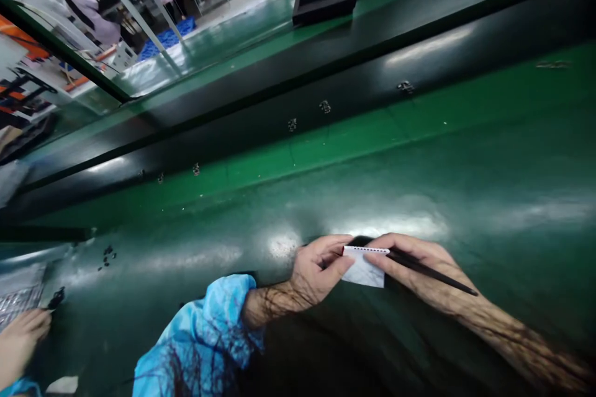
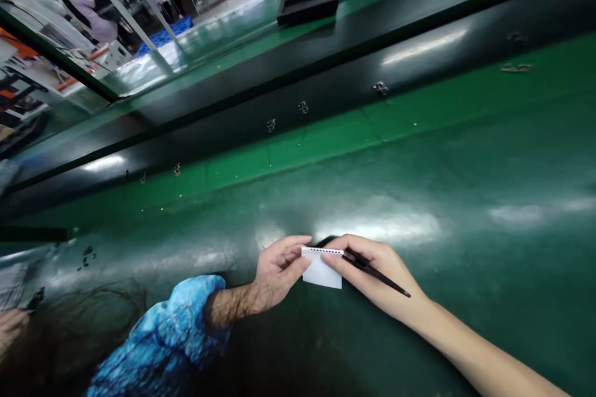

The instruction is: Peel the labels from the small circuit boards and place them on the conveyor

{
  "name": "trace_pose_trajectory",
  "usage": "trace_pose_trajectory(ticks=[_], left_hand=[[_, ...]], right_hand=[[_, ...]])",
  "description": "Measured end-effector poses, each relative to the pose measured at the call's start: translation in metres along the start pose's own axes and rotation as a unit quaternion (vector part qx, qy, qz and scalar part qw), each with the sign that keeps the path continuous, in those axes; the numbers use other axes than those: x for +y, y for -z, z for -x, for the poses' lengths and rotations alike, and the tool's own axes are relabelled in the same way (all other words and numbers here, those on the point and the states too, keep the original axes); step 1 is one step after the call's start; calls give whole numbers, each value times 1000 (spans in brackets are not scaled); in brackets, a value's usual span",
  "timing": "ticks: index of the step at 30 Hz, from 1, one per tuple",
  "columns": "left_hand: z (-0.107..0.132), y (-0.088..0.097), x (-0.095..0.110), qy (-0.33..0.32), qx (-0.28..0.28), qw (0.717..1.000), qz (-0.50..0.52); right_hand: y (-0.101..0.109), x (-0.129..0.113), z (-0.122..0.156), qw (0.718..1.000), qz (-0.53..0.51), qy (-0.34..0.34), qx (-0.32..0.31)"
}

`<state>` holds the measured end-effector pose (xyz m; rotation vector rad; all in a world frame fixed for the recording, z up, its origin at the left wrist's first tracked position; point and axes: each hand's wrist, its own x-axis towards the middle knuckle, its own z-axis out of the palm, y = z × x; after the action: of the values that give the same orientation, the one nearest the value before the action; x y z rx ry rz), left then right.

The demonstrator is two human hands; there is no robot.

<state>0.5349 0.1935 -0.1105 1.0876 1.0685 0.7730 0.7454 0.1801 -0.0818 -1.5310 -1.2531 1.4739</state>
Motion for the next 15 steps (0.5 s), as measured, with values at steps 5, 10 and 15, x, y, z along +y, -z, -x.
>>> trace_pose_trajectory(ticks=[5,10,15], left_hand=[[2,1,8,-6,12,998,-68],[4,4,19,-13,18,992,-123],[7,2,26,-3,-3,987,-162]], right_hand=[[2,7,2,999,30,13,-37],[15,20,7,960,113,232,111],[23,11,23,950,87,292,71]])
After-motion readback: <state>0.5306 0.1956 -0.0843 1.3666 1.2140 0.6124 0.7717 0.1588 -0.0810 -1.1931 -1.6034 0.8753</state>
